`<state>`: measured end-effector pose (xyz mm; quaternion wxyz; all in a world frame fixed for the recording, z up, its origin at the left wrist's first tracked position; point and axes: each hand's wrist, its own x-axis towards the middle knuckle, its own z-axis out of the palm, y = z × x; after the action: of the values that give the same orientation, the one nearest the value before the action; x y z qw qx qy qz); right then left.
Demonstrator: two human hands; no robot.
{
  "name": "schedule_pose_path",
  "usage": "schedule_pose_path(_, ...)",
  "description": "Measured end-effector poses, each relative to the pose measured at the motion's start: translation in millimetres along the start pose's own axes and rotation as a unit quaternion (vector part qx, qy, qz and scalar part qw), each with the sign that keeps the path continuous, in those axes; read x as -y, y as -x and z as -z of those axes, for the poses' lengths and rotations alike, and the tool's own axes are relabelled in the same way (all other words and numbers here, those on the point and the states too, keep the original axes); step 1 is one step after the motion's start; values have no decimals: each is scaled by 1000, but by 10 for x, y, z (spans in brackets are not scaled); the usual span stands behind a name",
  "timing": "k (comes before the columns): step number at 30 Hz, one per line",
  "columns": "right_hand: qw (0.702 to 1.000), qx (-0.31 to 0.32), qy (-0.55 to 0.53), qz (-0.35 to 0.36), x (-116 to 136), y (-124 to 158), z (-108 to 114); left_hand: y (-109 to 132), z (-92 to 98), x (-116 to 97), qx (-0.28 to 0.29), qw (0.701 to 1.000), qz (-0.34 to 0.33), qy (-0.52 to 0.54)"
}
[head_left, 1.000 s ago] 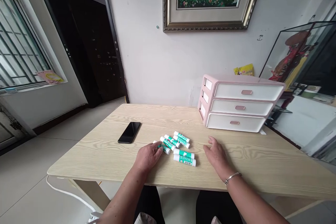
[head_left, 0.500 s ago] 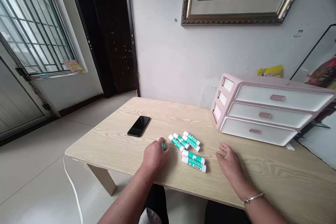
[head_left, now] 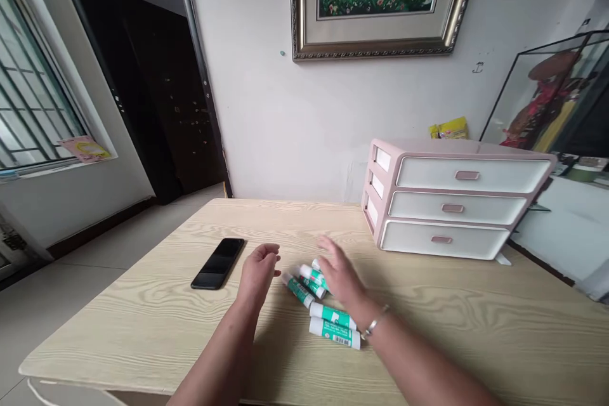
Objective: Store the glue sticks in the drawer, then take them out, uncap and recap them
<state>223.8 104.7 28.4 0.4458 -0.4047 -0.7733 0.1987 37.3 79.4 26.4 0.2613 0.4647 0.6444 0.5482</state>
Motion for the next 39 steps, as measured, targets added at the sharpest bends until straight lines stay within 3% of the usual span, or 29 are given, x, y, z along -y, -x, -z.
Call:
schedule_pose_path(3, 988, 95, 115, 34, -81, 35, -280, 9, -245, 131, 14, 997, -32, -64)
schedule_pose_path(6, 976, 122, 174, 38, -197, 33, -369, 114, -341, 138, 36, 990, -66, -117)
schedule_pose_path(10, 973, 135, 184, 26, -260, -40, -308, 338, -228, 75, 51, 980, -93, -166)
schedule_pose_path(12, 973, 137, 182, 18, -250, -49, -278, 481, -152, 93, 47, 959, -169, -223)
schedule_pose_path(15, 977, 125, 172, 23, -184, 2, -260, 678, -97, 156, 32, 928, -228, -294)
schedule_pose_path(18, 981, 99, 156, 52, -50, 87, -252, 792, -102, 162, 57, 915, -223, -331)
schedule_pose_path(22, 983, 94, 129, 95, 154, 145, -198, 864, -71, 86, 23, 906, -258, -336)
schedule_pose_path(25, 985, 79, 111, 105, 247, 232, -73, 931, 22, 103, 5, 918, -269, -293)
schedule_pose_path(28, 984, 127, 77, 102, 298, 589, 121, 999, 117, 205, 29, 938, -222, -265)
schedule_pose_path(30, 971, 206, 48, 111, 314, 1005, 237, 1028, 159, 271, 38, 944, -197, -262)
schedule_pose_path(33, 922, 356, 9, 151, 268, 1687, 293, 1041, 188, 321, 25, 951, -182, -250)
schedule_pose_path(35, 896, 423, 36, 130, 168, 2011, 244, 1038, 194, 330, 11, 956, -170, -238)
schedule_pose_path(39, 880, 441, 143, 104, -103, 2231, 61, 1037, 194, 350, 9, 963, -132, -235)
